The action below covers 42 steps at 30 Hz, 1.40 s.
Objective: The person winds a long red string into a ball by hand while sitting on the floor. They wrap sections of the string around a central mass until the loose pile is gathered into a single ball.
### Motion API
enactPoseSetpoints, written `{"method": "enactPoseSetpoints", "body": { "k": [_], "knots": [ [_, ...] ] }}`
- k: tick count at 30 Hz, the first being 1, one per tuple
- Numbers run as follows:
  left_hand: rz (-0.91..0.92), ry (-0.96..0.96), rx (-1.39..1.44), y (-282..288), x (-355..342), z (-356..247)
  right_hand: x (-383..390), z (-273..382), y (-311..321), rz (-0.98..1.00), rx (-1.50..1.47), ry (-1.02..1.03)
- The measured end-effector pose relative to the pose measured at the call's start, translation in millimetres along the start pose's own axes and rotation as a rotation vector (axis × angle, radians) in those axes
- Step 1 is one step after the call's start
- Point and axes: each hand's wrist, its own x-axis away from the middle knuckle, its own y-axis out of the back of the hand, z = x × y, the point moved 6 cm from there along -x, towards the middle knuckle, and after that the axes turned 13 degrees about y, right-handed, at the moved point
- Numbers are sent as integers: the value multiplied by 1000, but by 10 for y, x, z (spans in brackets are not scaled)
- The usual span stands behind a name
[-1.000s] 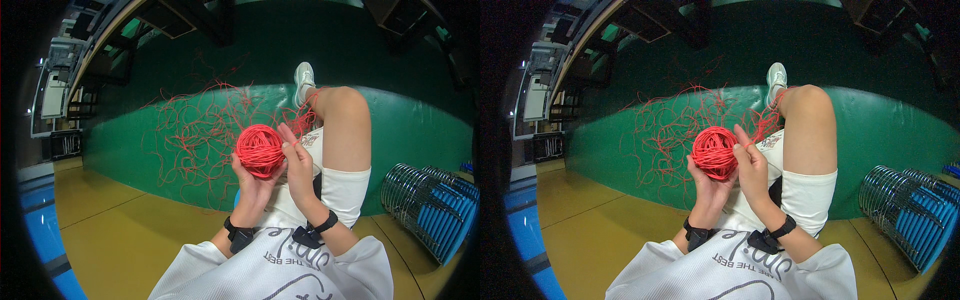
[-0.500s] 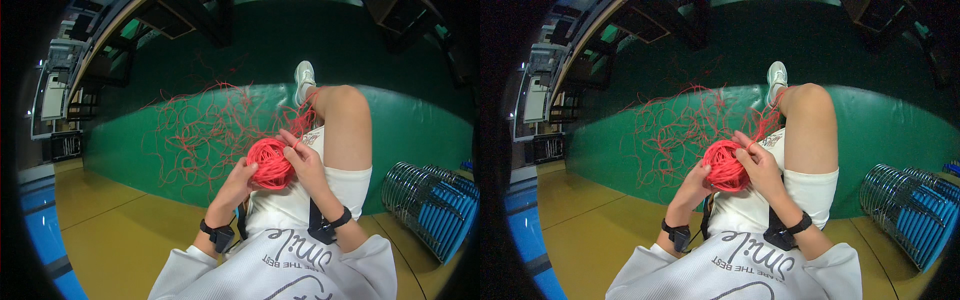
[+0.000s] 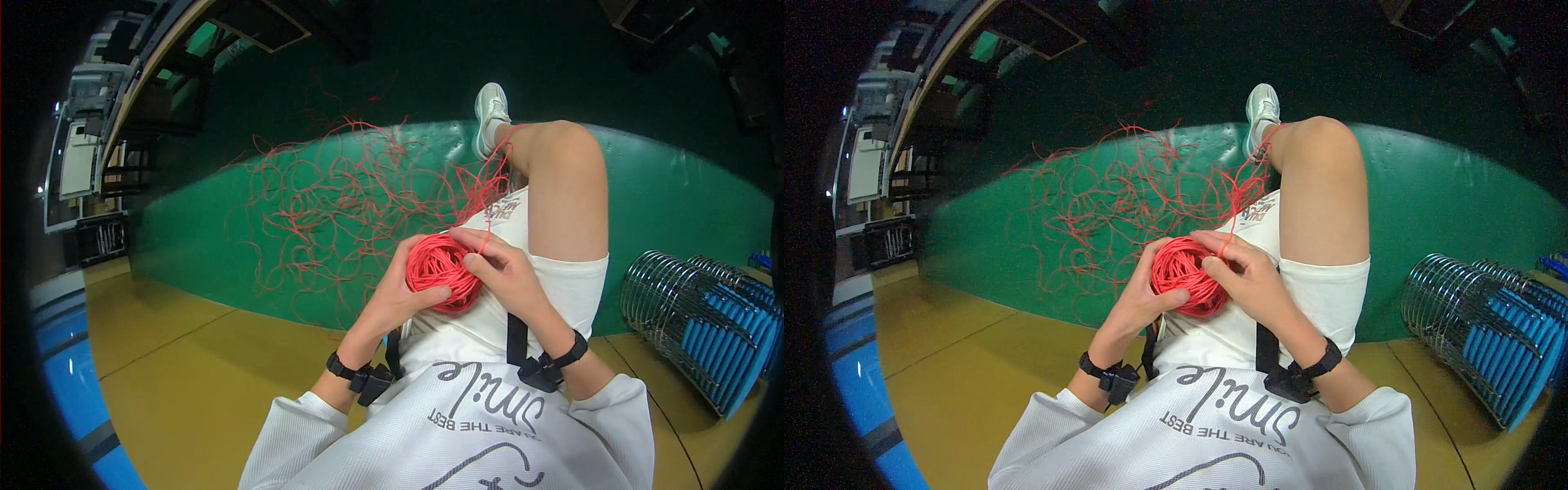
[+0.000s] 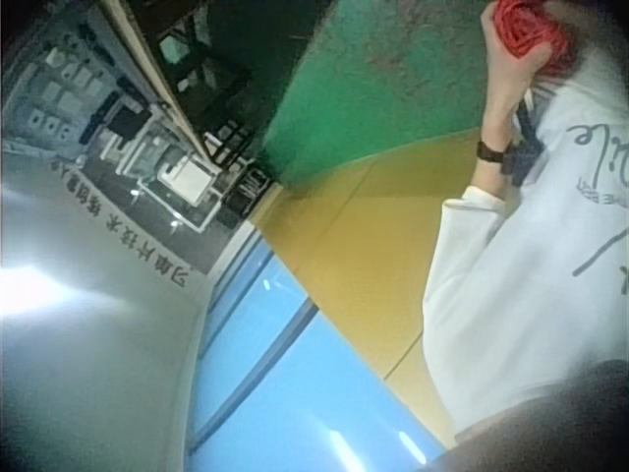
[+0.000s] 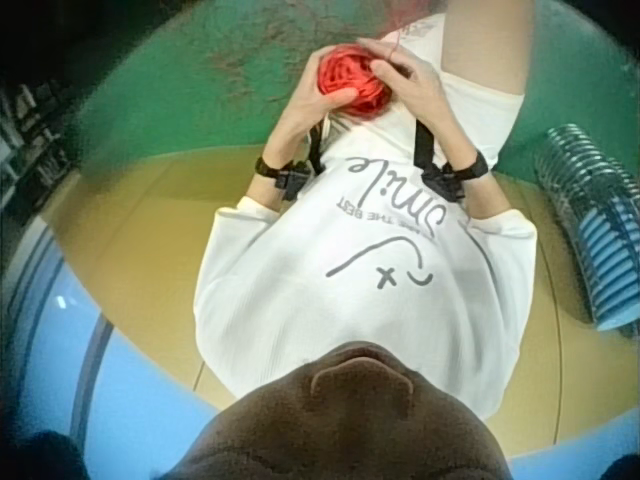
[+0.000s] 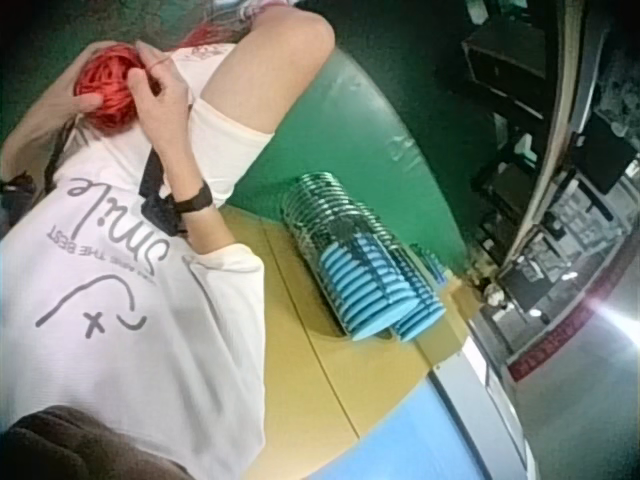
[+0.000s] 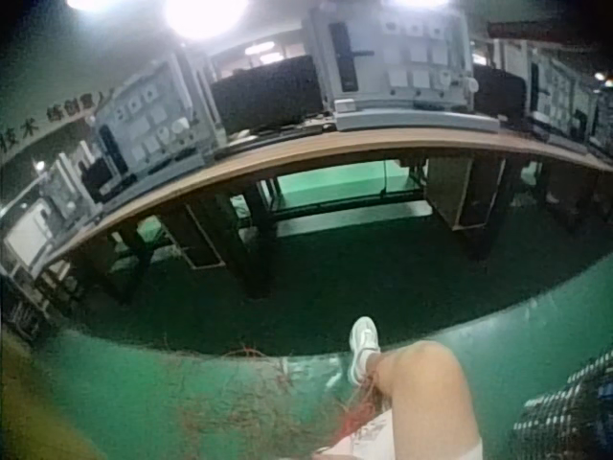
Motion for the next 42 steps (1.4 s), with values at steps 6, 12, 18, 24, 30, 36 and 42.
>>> {"method": "enactPoseSetpoints", "body": {
  "k": [6, 12, 18, 24, 30, 36, 42],
  "knots": [
    [45, -6, 25, -32, -138, 55, 91, -103, 108, -75, -166, -70],
    [69, 6, -16, -40, -178, 28, 89, 5, 128, -100, -168, -10],
    [55, 0, -36, -54, -187, 55, 92, -93, 125, -128, -165, -30],
    [51, -14, -34, -45, -204, 74, 111, -131, 151, -194, -94, -16],
    [68, 31, -87, -34, -172, -25, 117, -135, 161, -220, -74, -34],
    [56, -39, -241, -108, -70, -303, 111, 52, 138, -148, 109, 102],
    [22, -39, -188, -56, -62, -129, 116, 97, 96, -132, 156, 178]
  ]
}}
